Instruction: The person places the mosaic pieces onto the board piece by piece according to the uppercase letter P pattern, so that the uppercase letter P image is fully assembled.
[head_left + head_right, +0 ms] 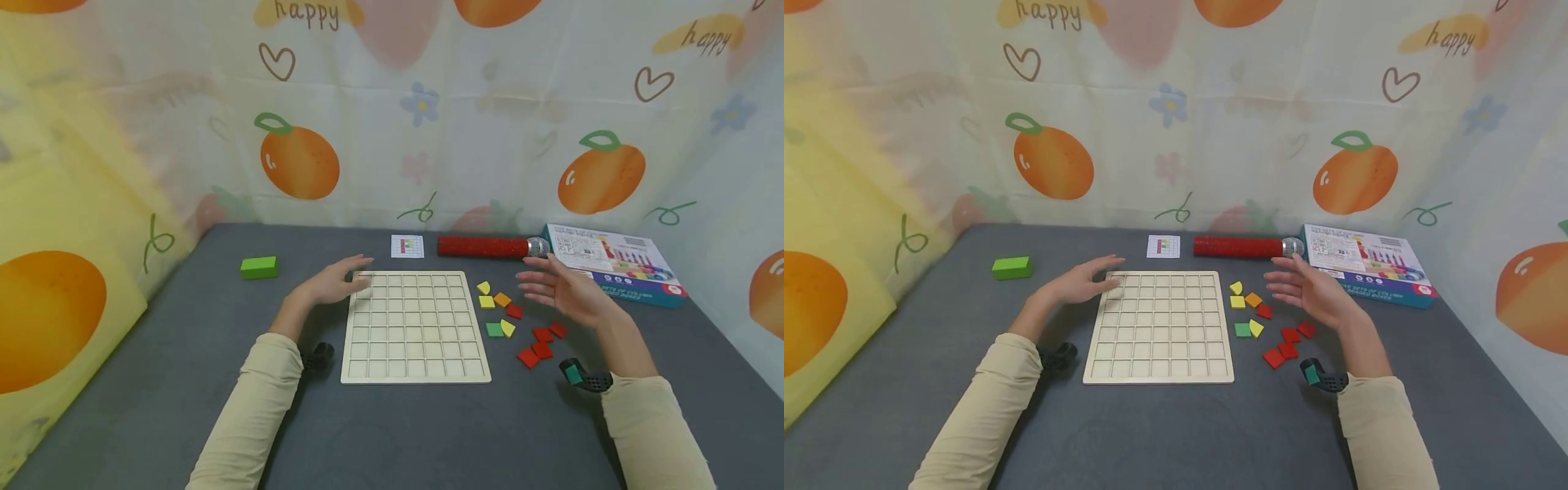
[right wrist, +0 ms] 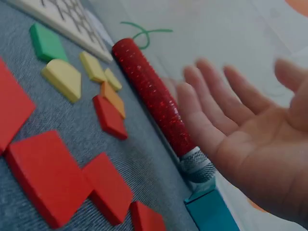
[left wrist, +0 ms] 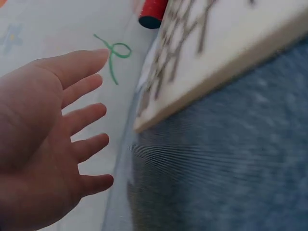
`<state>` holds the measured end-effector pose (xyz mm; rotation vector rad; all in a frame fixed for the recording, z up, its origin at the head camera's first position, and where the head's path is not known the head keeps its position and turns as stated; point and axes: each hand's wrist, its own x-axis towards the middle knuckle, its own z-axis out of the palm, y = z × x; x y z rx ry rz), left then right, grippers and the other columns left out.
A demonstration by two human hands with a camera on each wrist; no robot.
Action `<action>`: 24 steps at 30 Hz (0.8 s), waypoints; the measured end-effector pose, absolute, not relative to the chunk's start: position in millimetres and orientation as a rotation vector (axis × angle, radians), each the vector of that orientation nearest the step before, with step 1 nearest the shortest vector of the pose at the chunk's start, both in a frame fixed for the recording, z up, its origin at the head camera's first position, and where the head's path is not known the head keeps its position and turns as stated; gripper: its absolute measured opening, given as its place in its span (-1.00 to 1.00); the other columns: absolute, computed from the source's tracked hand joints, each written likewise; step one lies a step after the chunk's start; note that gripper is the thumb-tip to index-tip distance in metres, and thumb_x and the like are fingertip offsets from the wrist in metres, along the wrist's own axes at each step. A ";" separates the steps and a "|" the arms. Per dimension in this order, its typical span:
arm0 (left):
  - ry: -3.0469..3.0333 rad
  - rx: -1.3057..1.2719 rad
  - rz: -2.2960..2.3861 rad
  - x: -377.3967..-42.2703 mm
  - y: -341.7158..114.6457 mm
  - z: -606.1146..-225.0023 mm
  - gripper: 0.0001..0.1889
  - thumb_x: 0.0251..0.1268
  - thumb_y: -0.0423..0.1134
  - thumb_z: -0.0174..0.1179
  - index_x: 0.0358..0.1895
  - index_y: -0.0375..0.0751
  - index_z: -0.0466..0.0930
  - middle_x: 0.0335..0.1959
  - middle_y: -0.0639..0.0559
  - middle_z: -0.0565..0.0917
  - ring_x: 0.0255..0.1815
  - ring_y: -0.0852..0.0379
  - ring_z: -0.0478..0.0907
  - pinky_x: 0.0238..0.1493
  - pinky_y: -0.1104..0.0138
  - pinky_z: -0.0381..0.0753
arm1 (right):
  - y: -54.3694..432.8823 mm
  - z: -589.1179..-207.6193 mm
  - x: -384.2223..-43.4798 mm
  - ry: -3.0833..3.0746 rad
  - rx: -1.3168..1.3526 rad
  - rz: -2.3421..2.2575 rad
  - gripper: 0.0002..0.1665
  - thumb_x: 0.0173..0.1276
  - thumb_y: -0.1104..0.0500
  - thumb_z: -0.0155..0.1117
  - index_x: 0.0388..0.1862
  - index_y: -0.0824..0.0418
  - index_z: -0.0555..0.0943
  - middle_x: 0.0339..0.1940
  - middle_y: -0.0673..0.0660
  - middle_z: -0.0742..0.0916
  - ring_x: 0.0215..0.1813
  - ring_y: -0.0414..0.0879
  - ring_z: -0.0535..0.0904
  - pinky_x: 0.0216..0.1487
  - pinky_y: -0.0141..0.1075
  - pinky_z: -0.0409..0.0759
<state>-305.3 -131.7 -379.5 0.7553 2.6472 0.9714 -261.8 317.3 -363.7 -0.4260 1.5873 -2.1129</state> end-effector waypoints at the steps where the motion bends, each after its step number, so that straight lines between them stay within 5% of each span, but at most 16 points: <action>1: 2.630 0.749 0.949 -305.6 -132.0 -381.2 -0.38 0.47 -0.14 0.03 0.48 -0.27 0.11 0.50 -0.27 -0.04 0.49 -0.21 -0.12 0.36 -0.13 0.02 | 313.7 -363.6 -260.8 1.720 -0.413 -2.014 -0.51 0.62 -0.02 -0.36 0.27 0.10 0.44 0.14 0.20 0.61 0.16 0.01 0.54 0.15 -0.24 0.49; 7: 2.595 0.729 0.847 -304.3 -134.1 -386.9 -0.35 0.46 -0.15 0.03 0.48 -0.32 0.05 0.49 -0.33 -0.06 0.48 -0.25 -0.12 0.37 -0.11 0.00 | 293.9 -367.8 -260.8 2.091 -0.341 -1.544 -0.26 0.57 -0.10 -0.18 0.47 0.40 0.07 0.27 0.43 0.42 0.22 0.15 0.44 0.19 -0.19 0.46; 17: 2.611 0.707 0.755 -305.3 -131.8 -388.5 -0.34 0.45 -0.14 0.05 0.49 -0.30 0.05 0.49 -0.32 -0.05 0.48 -0.24 -0.12 0.37 -0.12 0.01 | 293.9 -375.3 -260.1 2.208 -0.380 -1.314 -0.35 0.45 0.09 0.15 0.43 0.27 0.24 0.28 0.29 0.48 0.27 0.11 0.39 0.22 -0.15 0.43; 24: 2.604 0.701 0.739 -307.5 -130.3 -389.4 -0.34 0.45 -0.12 0.05 0.48 -0.30 0.06 0.50 -0.32 -0.07 0.48 -0.26 -0.12 0.36 -0.12 0.02 | 291.5 -379.5 -260.9 2.227 -0.657 -1.203 -0.29 0.33 0.34 0.25 0.41 0.39 0.22 0.24 0.38 0.47 0.23 0.23 0.37 0.16 -0.22 0.47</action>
